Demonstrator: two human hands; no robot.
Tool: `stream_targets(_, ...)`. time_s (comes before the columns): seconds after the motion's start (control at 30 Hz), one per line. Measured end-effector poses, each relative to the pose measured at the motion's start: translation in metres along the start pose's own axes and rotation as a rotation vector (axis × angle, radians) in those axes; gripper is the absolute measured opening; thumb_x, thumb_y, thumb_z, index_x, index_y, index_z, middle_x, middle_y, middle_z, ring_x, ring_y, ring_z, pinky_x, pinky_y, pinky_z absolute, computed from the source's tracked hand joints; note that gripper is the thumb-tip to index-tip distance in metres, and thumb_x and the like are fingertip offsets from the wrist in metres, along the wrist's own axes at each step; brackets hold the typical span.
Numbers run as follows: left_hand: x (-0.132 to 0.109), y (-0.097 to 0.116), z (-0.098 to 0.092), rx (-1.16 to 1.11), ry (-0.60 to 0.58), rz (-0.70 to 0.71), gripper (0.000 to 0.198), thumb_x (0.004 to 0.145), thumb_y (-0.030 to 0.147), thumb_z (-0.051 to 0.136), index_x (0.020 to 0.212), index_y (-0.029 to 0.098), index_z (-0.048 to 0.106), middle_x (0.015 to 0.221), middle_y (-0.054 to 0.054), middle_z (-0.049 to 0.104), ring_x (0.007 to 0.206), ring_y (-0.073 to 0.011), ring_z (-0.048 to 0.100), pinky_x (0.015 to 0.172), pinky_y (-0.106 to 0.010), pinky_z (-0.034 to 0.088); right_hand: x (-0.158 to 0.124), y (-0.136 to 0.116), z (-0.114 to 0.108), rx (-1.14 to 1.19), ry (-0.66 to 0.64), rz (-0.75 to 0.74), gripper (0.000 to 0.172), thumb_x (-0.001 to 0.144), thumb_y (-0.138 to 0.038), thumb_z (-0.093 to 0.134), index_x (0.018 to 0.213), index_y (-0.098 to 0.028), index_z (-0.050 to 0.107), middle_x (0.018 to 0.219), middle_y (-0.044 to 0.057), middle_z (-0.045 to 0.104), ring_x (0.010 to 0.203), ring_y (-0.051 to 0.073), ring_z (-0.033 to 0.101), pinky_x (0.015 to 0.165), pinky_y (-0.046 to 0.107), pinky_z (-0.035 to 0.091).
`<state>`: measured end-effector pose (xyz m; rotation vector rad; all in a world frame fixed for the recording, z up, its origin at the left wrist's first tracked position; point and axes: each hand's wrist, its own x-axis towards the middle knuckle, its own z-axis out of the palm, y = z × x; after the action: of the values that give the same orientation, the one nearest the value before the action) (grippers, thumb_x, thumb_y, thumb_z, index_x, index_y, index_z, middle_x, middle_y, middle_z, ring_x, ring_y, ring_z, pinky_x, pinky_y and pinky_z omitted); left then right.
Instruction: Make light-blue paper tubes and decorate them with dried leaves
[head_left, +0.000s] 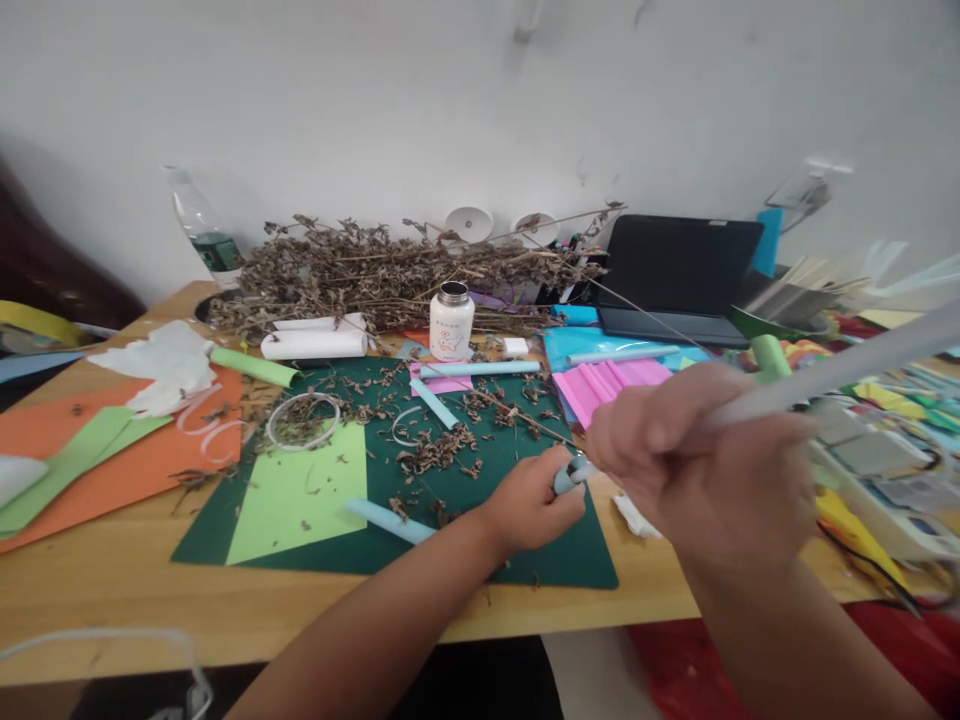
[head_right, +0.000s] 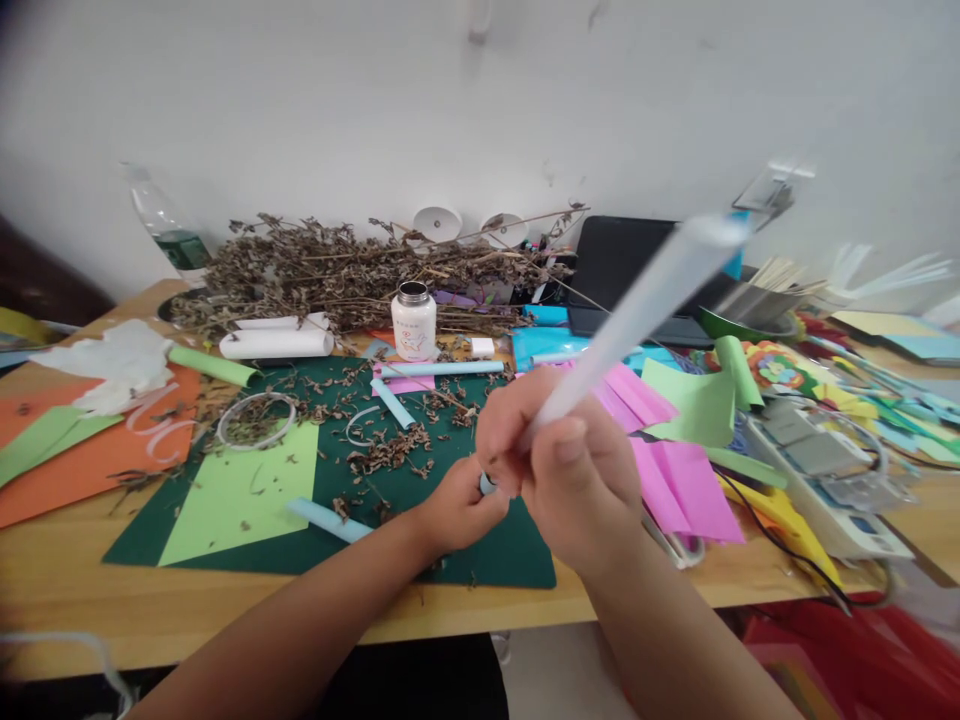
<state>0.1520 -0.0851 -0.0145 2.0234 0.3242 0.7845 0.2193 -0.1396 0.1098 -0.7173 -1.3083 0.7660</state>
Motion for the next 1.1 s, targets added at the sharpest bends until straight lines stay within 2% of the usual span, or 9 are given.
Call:
stream_targets(0.27,-0.001,-0.002,0.002,-0.001,0.0,0.0,0.01,0.072,0.024,0.039,0.075,0.016,0.042,0.065,0.002,0.044,0.059,-0.0094,0.038,0.058,-0.021,0.036,-0.007,0.008,0.0,0.069,0.043,-0.026,0.036,0.074,-0.048,0.04,0.053,-0.019,0.041,0.043,-0.005,0.023,0.037,0.007,0.023,0.037,0.024,0.017)
stream_targets(0.4,-0.001,-0.002,0.001,0.005,-0.004,-0.004,0.009,0.071,0.023,0.04,0.075,0.016,0.042,0.066,0.001,0.044,0.061,-0.0098,0.039,0.059,-0.021,0.036,-0.007,0.004,0.002,0.063,0.048,0.02,0.036,0.074,-0.049,0.04,0.053,-0.02,0.042,0.042,-0.005,0.023,0.036,0.007,0.023,0.035,0.024,0.017)
stream_targets(0.57,0.001,0.001,-0.001,-0.008,-0.002,0.003,0.007,0.071,0.022,0.039,0.068,0.016,0.038,0.059,0.003,0.038,0.054,-0.0078,0.034,0.053,-0.019,0.033,-0.005,-0.004,-0.001,0.026,0.069,0.013,0.036,0.072,-0.05,0.043,0.053,-0.019,0.045,0.042,-0.005,0.025,0.037,0.007,0.024,0.036,0.024,0.018)
stream_targets(0.8,0.001,0.003,-0.002,0.013,-0.03,-0.023,0.009,0.071,0.021,0.041,0.077,0.016,0.044,0.066,0.001,0.046,0.06,-0.0101,0.039,0.058,-0.022,0.036,-0.008,0.009,-0.003,0.056,0.037,0.021,0.034,0.074,-0.049,0.04,0.056,-0.02,0.045,0.043,-0.004,0.024,0.037,0.008,0.025,0.036,0.024,0.017)
stream_targets(1.1,0.001,0.002,0.0,-0.013,-0.009,0.008,0.01,0.072,0.025,0.039,0.074,0.016,0.041,0.064,0.002,0.042,0.058,-0.0085,0.037,0.055,-0.02,0.033,-0.003,0.005,-0.002,0.079,0.074,0.031,0.033,0.075,-0.047,0.041,0.056,-0.02,0.044,0.042,-0.005,0.023,0.035,0.006,0.022,0.035,0.023,0.015)
